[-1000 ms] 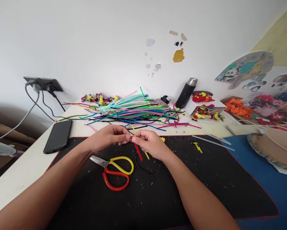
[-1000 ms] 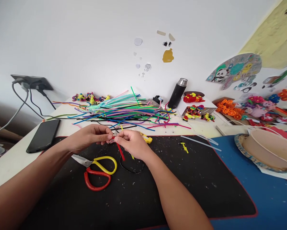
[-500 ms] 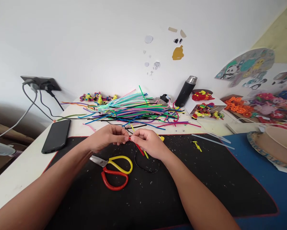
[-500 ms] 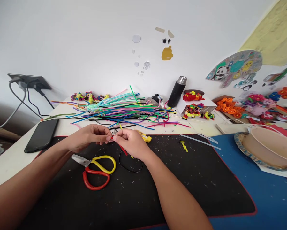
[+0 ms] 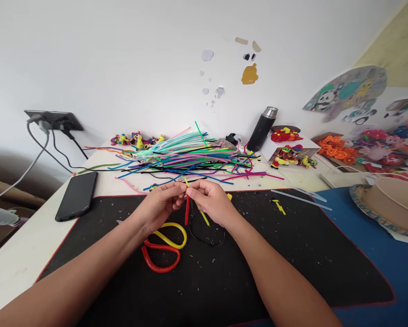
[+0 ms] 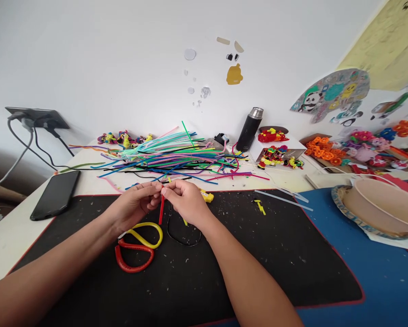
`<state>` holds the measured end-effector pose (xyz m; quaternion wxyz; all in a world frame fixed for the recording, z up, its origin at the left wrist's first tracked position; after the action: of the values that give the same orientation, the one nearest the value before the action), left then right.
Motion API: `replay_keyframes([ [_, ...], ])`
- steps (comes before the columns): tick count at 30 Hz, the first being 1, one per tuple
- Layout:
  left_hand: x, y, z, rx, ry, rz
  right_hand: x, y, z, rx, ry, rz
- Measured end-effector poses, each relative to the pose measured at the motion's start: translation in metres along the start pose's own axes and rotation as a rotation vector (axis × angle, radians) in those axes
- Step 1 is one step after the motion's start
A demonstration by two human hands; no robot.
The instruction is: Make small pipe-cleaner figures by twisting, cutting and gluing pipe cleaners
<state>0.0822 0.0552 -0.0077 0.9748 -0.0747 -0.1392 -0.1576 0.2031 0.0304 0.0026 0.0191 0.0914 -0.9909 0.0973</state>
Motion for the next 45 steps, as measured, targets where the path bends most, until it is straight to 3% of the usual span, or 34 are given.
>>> replay_keyframes([
  [10, -0.009, 0.006, 0.024, 0.017, 0.218, -0.192, 0.006, -0.008, -0.007, 0.067, 0.104, -0.089],
  [28, -0.004, -0.002, 0.036, 0.056, 0.51, -0.466, 0.017, -0.01, 0.002, 0.125, -0.027, -0.179],
  [34, -0.001, -0.005, 0.03, 0.018, 0.556, -0.573, 0.019, -0.012, 0.004, 0.154, -0.093, -0.187],
  [45, -0.001, -0.009, 0.032, 0.014, 0.637, -0.657, 0.023, -0.013, 0.012, 0.206, -0.146, -0.229],
])
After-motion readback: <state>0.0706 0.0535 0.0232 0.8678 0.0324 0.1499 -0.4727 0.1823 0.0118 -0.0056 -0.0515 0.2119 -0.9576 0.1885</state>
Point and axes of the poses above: each hand's wrist, its own y-axis towards the middle knuckle, its own x-axis out of the palm, z = x × y, the point moved 10 cm from there along y, towards the middle knuckle, and after that the axes turned 10 degrees about x, right-handed, at the moved point
